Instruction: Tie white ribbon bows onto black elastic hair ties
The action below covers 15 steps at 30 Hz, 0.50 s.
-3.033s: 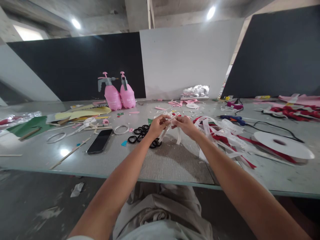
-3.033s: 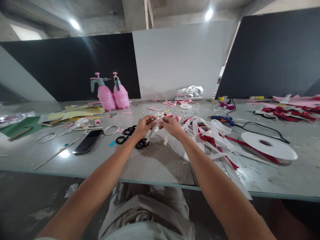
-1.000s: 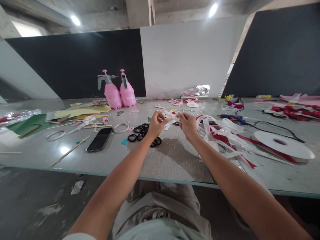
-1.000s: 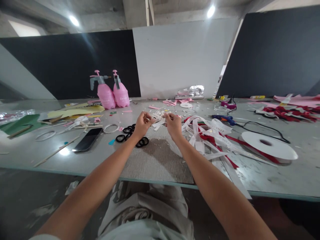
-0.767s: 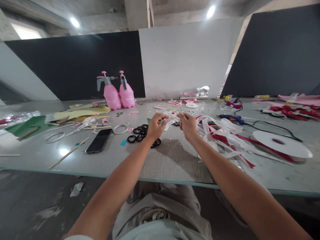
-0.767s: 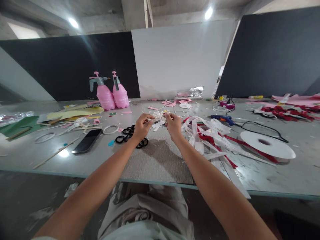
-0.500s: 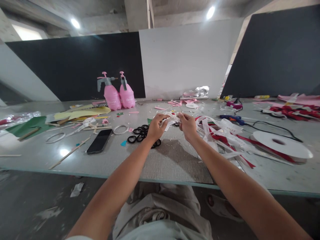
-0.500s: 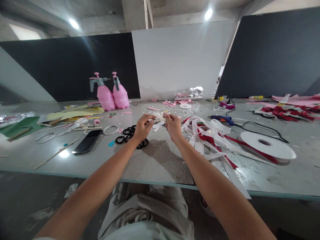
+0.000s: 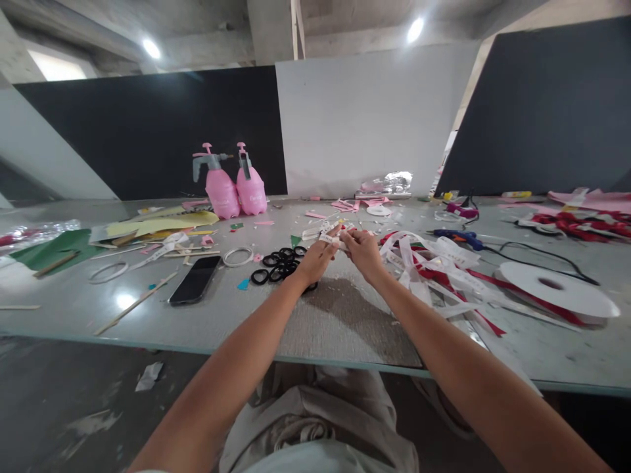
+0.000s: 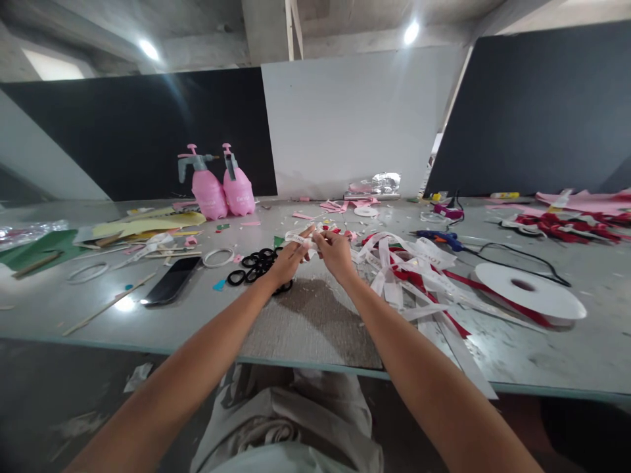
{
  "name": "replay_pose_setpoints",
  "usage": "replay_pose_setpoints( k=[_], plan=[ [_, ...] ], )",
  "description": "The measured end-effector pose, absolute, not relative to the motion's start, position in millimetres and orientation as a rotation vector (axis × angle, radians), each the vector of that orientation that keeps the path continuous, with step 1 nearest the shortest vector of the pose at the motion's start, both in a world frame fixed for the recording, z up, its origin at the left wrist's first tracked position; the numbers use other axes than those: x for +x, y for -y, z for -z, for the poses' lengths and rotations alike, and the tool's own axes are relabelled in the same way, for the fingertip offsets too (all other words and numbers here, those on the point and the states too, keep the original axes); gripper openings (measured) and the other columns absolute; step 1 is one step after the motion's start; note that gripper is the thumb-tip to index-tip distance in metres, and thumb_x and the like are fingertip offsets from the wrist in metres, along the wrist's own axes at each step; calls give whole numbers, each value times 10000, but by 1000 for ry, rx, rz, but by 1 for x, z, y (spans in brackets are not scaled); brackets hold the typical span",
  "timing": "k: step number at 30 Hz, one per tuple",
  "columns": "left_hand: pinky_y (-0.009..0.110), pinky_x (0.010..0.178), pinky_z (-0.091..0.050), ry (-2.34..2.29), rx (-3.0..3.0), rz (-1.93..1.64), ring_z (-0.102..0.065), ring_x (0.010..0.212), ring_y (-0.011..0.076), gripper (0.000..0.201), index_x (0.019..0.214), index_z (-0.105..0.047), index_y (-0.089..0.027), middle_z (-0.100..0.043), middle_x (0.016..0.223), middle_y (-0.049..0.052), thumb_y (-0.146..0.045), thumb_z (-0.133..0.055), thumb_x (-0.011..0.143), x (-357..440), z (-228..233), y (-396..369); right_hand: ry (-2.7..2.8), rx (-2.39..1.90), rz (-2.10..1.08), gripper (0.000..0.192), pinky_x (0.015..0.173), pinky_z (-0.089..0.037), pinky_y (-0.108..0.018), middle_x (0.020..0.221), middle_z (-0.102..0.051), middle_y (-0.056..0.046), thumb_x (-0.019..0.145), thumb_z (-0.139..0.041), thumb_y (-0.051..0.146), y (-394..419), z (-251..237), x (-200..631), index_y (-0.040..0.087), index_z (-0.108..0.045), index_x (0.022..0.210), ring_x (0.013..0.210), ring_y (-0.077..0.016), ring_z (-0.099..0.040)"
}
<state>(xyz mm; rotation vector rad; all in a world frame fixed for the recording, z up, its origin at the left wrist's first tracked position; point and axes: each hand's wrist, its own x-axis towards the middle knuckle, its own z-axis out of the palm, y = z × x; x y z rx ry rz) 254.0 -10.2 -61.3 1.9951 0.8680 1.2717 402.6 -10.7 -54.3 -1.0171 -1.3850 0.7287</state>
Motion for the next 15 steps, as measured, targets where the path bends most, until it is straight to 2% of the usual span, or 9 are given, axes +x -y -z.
replay_pose_setpoints(
  k=[2, 5, 11, 15],
  plan=[
    [241, 645, -460, -840, 1967, -1278, -510, 623, 108, 485, 1169, -631, -175, -672, 970, 66, -530, -410, 924, 255, 61, 9, 1404, -1032, -705, 384, 389, -239, -187, 447, -449, 51, 794, -584, 511, 11, 54, 402, 164, -580, 631, 400, -59, -349],
    [224, 595, -441, -857, 1937, -1314, -500, 609, 102, 474, 1121, -653, -159, -663, 919, 63, -537, -481, 893, 257, 59, 8, 1352, -1040, -742, 392, 377, -223, -192, 462, -449, 53, 772, -609, 535, 10, 55, 402, 169, -570, 637, 388, -53, -329],
    [227, 569, -423, -861, 1921, -1322, -496, 567, 112, 481, 1057, -684, -151, -600, 672, 13, -561, -545, 846, 260, 55, 10, 1065, -930, -1089, 410, 340, -182, -190, 454, -379, 89, 737, -655, 562, 12, 54, 399, 200, -481, 655, 334, -33, -244],
    [232, 555, -401, -883, 1904, -1330, -463, 521, 107, 458, 867, -687, -146, -513, 547, -23, -587, -573, 814, 260, 57, 9, 975, -859, -1203, 432, 331, -183, -179, 449, -382, 91, 728, -687, 542, 13, 53, 398, 206, -431, 638, 333, -26, -224]
  ],
)
